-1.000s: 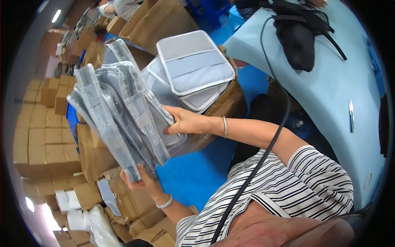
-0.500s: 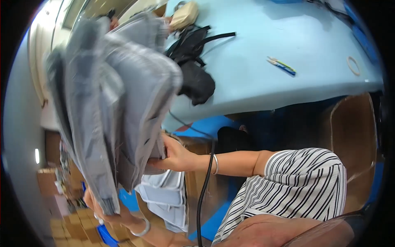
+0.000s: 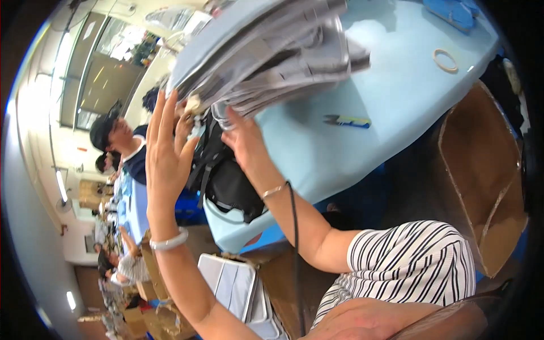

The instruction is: Trimming loose threads from grey fabric sleeves using snips and packing them into a cardboard box.

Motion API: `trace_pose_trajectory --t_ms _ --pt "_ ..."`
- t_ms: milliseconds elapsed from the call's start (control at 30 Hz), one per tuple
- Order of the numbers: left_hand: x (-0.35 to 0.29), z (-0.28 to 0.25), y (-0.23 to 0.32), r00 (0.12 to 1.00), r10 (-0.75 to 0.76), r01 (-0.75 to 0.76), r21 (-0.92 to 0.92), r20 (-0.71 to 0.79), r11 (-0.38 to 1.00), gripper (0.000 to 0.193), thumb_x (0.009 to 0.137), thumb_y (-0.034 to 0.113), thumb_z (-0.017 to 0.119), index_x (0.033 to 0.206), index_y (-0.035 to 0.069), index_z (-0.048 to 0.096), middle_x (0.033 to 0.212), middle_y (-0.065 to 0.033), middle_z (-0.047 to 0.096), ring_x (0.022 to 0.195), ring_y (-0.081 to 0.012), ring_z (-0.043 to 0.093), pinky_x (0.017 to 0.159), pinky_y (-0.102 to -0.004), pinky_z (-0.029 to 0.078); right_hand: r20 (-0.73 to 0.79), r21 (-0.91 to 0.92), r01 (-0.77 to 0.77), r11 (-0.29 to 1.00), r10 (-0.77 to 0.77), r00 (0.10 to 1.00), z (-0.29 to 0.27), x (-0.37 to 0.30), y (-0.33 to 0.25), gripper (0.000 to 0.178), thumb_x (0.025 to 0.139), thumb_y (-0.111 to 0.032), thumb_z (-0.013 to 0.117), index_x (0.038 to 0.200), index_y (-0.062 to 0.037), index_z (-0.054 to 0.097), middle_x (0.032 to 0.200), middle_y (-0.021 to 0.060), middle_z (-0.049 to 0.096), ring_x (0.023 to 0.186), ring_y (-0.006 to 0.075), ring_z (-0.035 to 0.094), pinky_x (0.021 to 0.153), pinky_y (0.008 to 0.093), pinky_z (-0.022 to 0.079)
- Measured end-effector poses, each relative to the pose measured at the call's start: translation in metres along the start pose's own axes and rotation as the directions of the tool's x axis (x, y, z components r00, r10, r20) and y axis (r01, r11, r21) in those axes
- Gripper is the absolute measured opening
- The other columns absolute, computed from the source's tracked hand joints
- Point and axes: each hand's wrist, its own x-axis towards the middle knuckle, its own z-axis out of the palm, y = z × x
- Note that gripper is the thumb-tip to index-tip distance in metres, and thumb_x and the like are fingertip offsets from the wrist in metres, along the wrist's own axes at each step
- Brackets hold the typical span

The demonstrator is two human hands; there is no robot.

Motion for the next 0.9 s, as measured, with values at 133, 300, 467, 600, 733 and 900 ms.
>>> trace_pose_trajectory --t_ms 133,300,467,600,733,900 --pt "-0.05 -0.019 -0.005 0.996 -0.086 0.085 0.031 0.035 0.996 0.054 0.079 0.002 0.065 0.131 0.004 0.048 0.14 -0.0134 0.042 0.128 -0.0298 0.041 0.104 -0.0375 0.032 0.067 0.035 -0.176 0.984 0.174 0.982 -0.038 -0.021 0.043 0.047 0.088 -0.022 0.063 0.125 -0.0015 0.043 0.126 0.0111 0.049 0.118 0.0256 0.049 0.092 0.0395 0.045" --pt "-0.161 -0.037 -0.011 0.923 -0.384 0.384 0.029 -0.013 0.923 0.042 0.083 0.001 0.06 0.124 0.002 0.053 0.135 -0.0186 0.046 0.123 -0.0309 0.046 0.101 -0.0382 0.037 0.082 0.096 -0.13 0.987 0.123 0.989 -0.05 -0.021 0.043 0.043 0.093 -0.026 0.055 0.125 0.0004 0.043 0.124 0.0128 0.051 0.114 0.0247 0.053 0.091 0.0351 0.048" --pt "-0.282 -0.063 0.014 0.664 -0.747 0.74 -0.108 -0.045 0.664 0.039 0.083 -0.003 0.054 0.122 0.001 0.054 0.136 -0.0156 0.046 0.121 -0.0266 0.048 0.094 -0.0358 0.044 0.03 0.286 -0.031 0.958 0.023 0.999 -0.026 -0.001 0.045 0.039 0.097 -0.026 0.046 0.118 0.0064 0.047 0.12 0.0196 0.056 0.113 0.0288 0.055 0.095 0.0389 0.047" --pt "-0.351 -0.077 0.048 0.452 -0.878 0.864 -0.167 -0.155 0.475 0.035 0.087 -0.003 0.051 0.121 -0.002 0.053 0.135 -0.0143 0.047 0.117 -0.0244 0.05 0.093 -0.0336 0.043 -0.024 0.357 0.017 0.934 -0.008 1.0 -0.026 0.006 0.047 0.032 0.097 -0.02 0.047 0.114 0.0071 0.05 0.117 0.0184 0.058 0.112 0.0269 0.056 0.095 0.0383 0.049" --pt "-0.424 -0.097 0.08 0.214 -0.917 0.931 -0.213 -0.337 0.296 0.033 0.092 0.002 0.05 0.124 -0.004 0.05 0.131 -0.0132 0.05 0.115 -0.0215 0.051 0.097 -0.0316 0.04 0.149 0.513 -0.332 0.791 0.299 0.943 -0.044 -0.038 0.081 0.027 0.092 -0.006 0.049 0.115 0.0077 0.053 0.114 0.0182 0.061 0.109 0.0273 0.059 0.093 0.0359 0.051" --pt "-0.489 -0.077 0.095 -0.142 -0.891 0.967 -0.253 -0.432 -0.031 0.038 0.09 0.012 0.058 0.125 -0.001 0.051 0.124 -0.0095 0.055 0.109 -0.0183 0.053 0.095 -0.0295 0.042 0.58 0.109 -0.591 0.799 0.432 0.691 -0.033 -0.108 0.071 0.037 0.096 -0.013 0.042 0.131 -0.0013 0.043 0.121 0.0187 0.057 0.107 0.0264 0.06 0.087 0.031 0.053"
